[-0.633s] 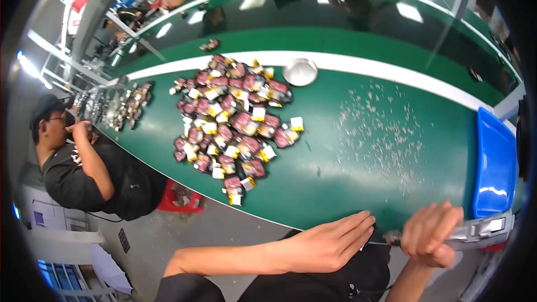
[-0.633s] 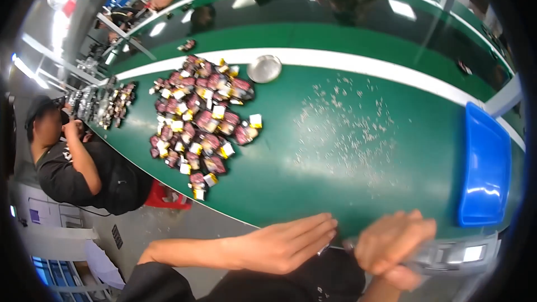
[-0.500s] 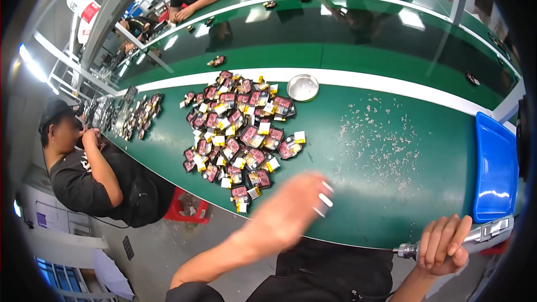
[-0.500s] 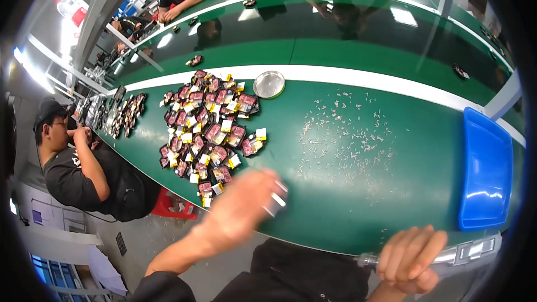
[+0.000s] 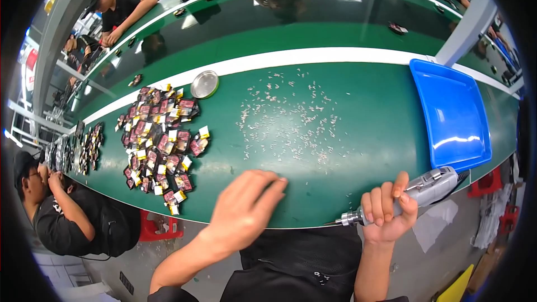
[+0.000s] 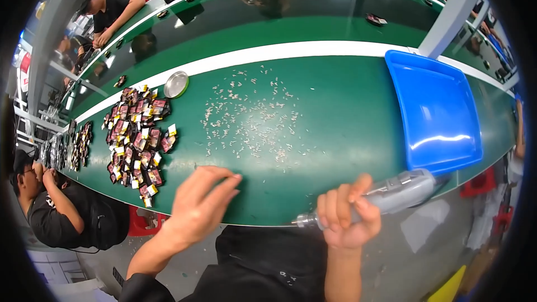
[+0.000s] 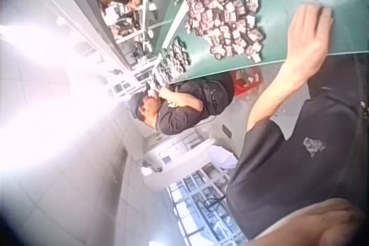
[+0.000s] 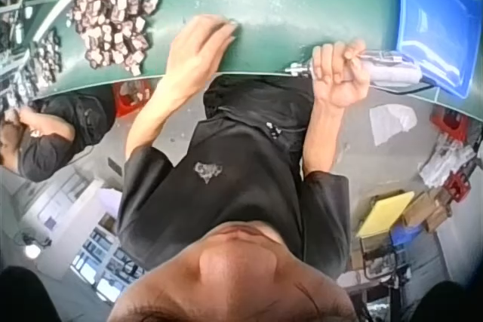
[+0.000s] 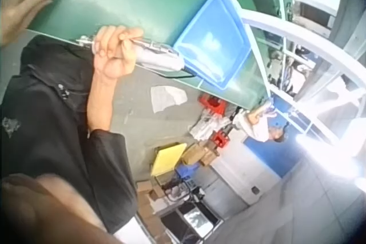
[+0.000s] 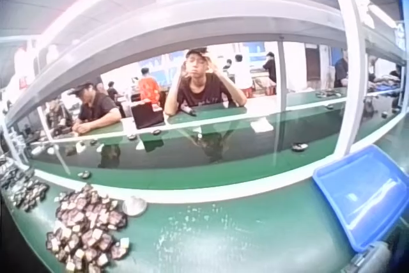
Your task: The recorder uses an electric screwdriver to fasten screws into small electronic component housings on a factory assembly line.
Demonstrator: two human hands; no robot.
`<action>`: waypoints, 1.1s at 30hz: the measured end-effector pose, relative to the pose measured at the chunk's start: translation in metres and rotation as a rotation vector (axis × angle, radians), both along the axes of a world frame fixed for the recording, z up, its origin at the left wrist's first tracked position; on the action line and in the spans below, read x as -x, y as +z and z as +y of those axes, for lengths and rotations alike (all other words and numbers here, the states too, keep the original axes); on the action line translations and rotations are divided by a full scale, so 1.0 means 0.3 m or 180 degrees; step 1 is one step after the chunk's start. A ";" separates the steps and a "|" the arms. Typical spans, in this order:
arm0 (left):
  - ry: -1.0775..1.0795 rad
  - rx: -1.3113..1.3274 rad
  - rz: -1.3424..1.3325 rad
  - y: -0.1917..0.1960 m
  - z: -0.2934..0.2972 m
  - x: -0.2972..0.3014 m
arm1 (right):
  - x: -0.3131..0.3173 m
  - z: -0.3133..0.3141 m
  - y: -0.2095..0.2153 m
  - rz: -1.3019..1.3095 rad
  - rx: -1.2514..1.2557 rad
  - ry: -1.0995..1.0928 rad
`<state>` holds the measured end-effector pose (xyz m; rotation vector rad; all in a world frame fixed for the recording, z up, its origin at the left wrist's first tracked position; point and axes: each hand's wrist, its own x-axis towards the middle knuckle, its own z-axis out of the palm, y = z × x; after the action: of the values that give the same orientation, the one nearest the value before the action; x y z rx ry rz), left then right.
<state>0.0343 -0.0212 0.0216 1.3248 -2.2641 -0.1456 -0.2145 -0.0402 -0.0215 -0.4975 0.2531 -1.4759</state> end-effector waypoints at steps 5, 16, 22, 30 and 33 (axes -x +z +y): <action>-0.0440 0.0036 -0.0485 -0.017 -0.051 0.105 | 0.016 0.003 0.000 -0.0151 0.0020 0.0090; -0.0553 0.0096 -0.0223 -0.031 -0.046 0.116 | 0.035 0.026 -0.006 -0.0166 0.0043 0.0106; 0.0048 -0.1004 0.1670 -0.025 0.111 0.148 | 0.037 0.041 0.019 -0.0120 -0.0169 -0.0082; -0.0397 -0.2495 0.4858 -0.046 0.213 0.179 | -0.048 0.116 0.154 -0.0717 0.0189 -0.0274; -0.0665 -0.2725 0.5179 -0.059 0.216 0.176 | -0.063 0.136 0.174 -0.0604 0.0240 -0.0326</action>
<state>-0.0185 0.0438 0.0041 0.6492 -0.8201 -1.6679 -0.1958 0.0006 0.0307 -0.4063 0.0740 -1.6259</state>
